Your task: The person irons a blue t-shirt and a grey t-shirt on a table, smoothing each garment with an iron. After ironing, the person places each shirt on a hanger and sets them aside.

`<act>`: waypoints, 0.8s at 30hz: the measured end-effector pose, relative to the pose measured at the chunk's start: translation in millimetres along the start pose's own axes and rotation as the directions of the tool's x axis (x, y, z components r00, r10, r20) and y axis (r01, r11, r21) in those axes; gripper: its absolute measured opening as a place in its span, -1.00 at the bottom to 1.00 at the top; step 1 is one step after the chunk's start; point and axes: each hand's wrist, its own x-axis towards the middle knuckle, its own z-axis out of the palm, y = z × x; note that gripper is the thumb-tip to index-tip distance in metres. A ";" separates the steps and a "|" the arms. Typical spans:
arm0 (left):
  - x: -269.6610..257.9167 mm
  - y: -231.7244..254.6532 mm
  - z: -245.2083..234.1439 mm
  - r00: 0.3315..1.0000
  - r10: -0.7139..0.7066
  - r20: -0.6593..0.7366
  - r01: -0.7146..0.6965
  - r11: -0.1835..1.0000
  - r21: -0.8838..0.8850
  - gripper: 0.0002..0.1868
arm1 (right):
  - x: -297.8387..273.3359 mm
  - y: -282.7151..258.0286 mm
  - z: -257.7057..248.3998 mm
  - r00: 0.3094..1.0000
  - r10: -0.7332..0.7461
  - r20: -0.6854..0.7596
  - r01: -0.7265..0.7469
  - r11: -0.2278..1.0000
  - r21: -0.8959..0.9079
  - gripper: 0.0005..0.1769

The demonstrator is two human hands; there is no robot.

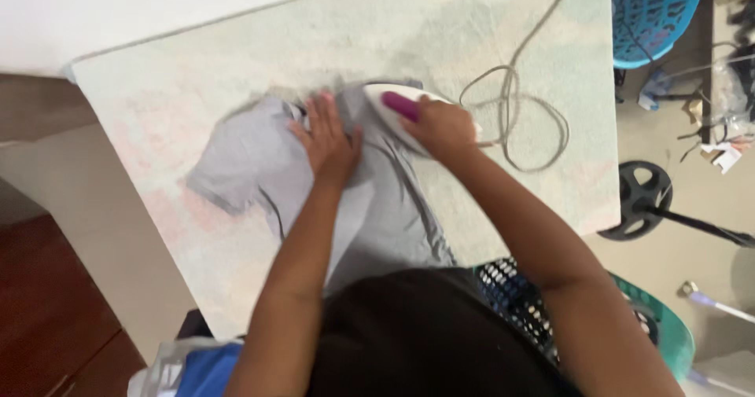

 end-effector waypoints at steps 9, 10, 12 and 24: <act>-34.1 -31.2 -83.0 0.998 0.058 -0.031 -0.058 0.998 0.008 -0.68 | -141.2 106.1 9.4 0.915 0.401 0.034 -0.401 0.916 -0.006 -0.31; -46.6 -28.4 -95.1 0.995 0.083 -0.046 -0.086 0.995 -0.058 -0.70 | -150.1 116.0 9.5 0.917 0.399 -0.016 -0.399 0.917 -0.003 -0.29; -75.3 -18.1 -118.0 0.979 0.144 -0.141 -0.165 0.976 -0.145 -0.75 | -164.5 138.7 7.0 0.912 0.406 -0.065 -0.402 0.913 0.062 -0.31; -234.5 29.9 -143.5 0.910 -0.414 -0.034 0.361 0.827 -0.431 -0.77 | -129.1 172.3 73.5 0.712 0.473 -0.519 0.199 0.573 0.795 -0.64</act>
